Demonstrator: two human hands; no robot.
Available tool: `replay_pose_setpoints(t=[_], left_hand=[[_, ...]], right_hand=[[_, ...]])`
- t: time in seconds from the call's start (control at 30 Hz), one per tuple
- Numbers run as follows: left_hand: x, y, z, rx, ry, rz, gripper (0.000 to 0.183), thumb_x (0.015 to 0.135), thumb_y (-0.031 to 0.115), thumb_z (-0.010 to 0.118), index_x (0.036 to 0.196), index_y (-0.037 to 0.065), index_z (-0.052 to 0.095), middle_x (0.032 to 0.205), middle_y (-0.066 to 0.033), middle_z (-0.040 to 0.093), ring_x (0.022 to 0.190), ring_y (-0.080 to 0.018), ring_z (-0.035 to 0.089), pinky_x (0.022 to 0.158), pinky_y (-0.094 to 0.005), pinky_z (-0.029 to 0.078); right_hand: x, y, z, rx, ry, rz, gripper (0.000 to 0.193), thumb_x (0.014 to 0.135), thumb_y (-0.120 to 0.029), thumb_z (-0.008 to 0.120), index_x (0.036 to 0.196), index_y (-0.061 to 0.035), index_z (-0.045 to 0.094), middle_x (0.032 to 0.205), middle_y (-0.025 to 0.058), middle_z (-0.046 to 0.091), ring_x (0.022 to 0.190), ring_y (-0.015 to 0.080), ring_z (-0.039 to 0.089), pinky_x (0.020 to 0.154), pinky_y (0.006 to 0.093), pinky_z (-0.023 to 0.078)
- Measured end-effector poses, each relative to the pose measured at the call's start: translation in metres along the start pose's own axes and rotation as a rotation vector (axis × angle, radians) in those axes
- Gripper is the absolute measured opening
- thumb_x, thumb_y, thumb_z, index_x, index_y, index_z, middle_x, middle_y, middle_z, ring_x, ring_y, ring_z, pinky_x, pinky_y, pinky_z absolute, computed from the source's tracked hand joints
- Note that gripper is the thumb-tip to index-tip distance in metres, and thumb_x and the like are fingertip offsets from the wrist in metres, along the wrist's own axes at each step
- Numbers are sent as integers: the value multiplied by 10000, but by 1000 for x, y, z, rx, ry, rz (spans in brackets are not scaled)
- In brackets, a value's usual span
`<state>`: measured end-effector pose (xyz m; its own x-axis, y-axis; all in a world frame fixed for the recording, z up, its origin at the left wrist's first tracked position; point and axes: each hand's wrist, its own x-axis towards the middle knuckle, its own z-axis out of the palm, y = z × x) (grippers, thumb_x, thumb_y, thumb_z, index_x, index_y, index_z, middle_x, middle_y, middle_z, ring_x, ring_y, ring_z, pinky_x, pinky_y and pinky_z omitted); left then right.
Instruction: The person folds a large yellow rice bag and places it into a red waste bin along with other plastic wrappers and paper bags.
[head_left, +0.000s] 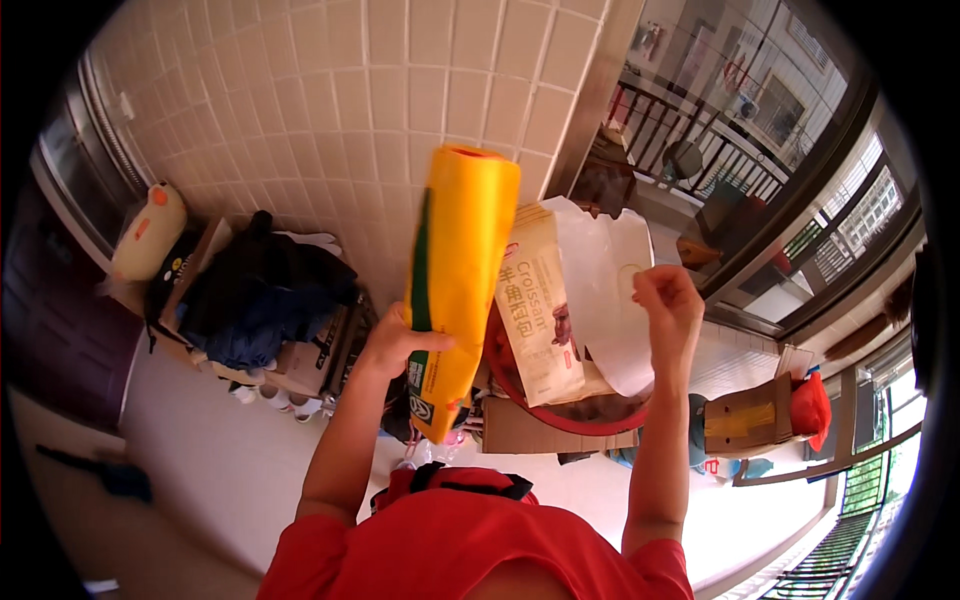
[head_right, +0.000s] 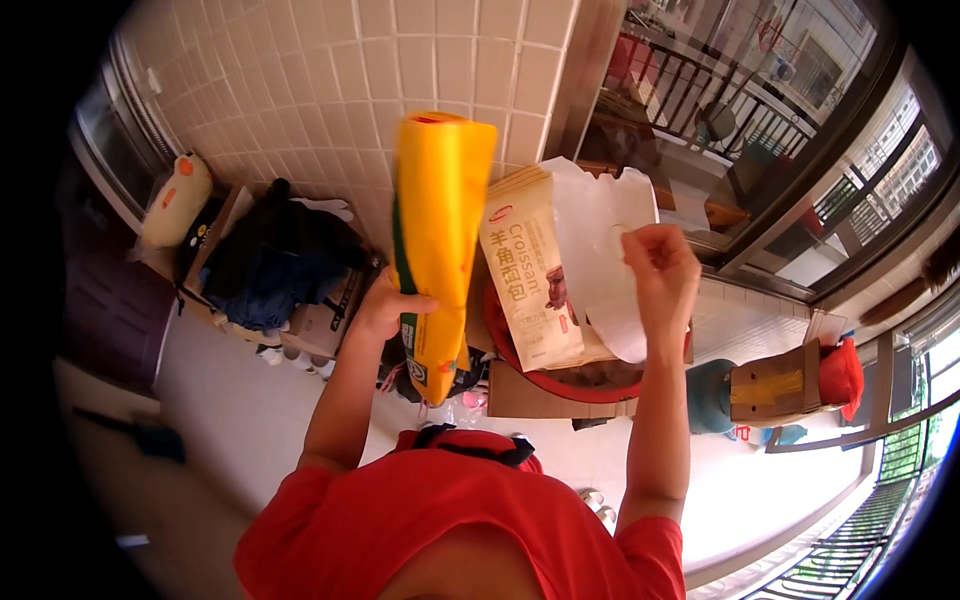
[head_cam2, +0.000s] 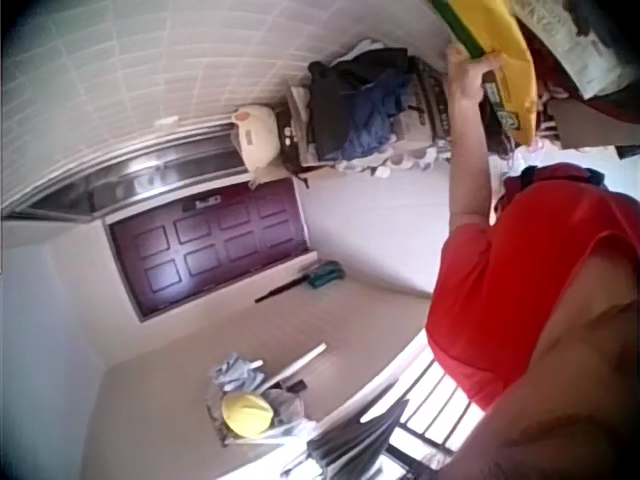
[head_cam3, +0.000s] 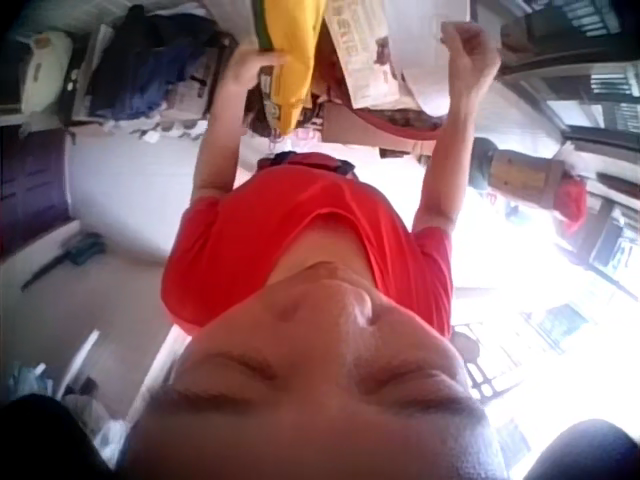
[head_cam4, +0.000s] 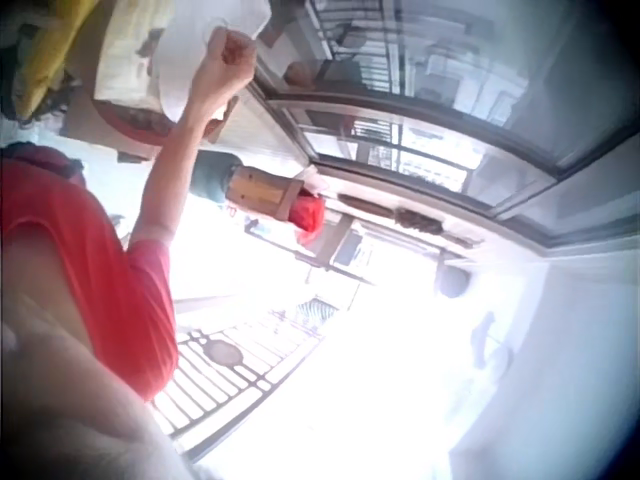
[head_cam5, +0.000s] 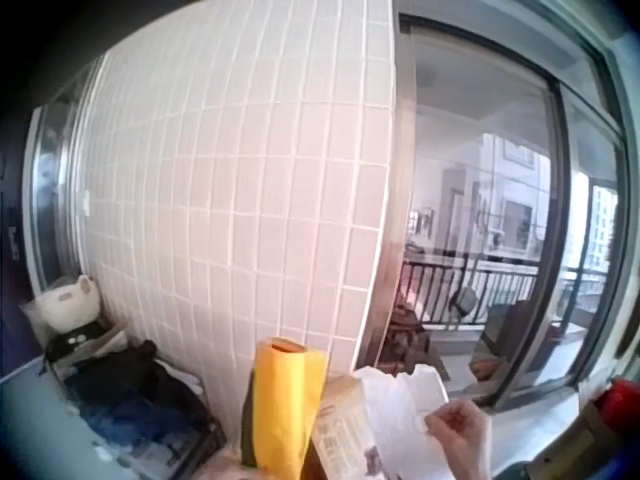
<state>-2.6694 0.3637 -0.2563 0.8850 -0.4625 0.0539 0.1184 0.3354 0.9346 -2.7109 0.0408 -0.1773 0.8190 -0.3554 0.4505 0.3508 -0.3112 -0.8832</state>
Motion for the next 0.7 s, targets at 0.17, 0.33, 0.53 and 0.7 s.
replay_pose_setpoints(t=[0.17,0.33,0.53,0.7], left_hand=[[-8,11,13,-155,-78,65,689,539,93,801,1188,21,581,1095,-81,660,945,-203,634,848,-329,496],[-16,19,21,-166,-82,89,631,561,52,819,1153,36,601,1049,-39,664,983,-183,619,887,-316,464],[-19,19,19,-134,-9,93,678,505,80,842,1136,37,598,1015,-43,669,938,-192,640,845,-307,491],[-26,15,10,-189,-14,85,662,478,29,791,1112,17,600,978,-81,670,883,-223,658,789,-338,519]], right_hand=[[-33,-38,79,46,-411,-74,70,828,-32,674,871,-6,626,750,24,643,665,75,590,617,226,471],[-42,-44,104,5,-559,-15,86,819,-27,671,894,-8,634,746,27,649,669,74,585,625,231,475],[-48,-38,111,149,-666,101,94,816,-33,677,897,-13,635,728,20,633,659,67,573,629,227,471],[-47,-30,107,-6,-709,20,78,834,-42,661,904,-20,638,764,18,628,695,84,584,648,250,480]])
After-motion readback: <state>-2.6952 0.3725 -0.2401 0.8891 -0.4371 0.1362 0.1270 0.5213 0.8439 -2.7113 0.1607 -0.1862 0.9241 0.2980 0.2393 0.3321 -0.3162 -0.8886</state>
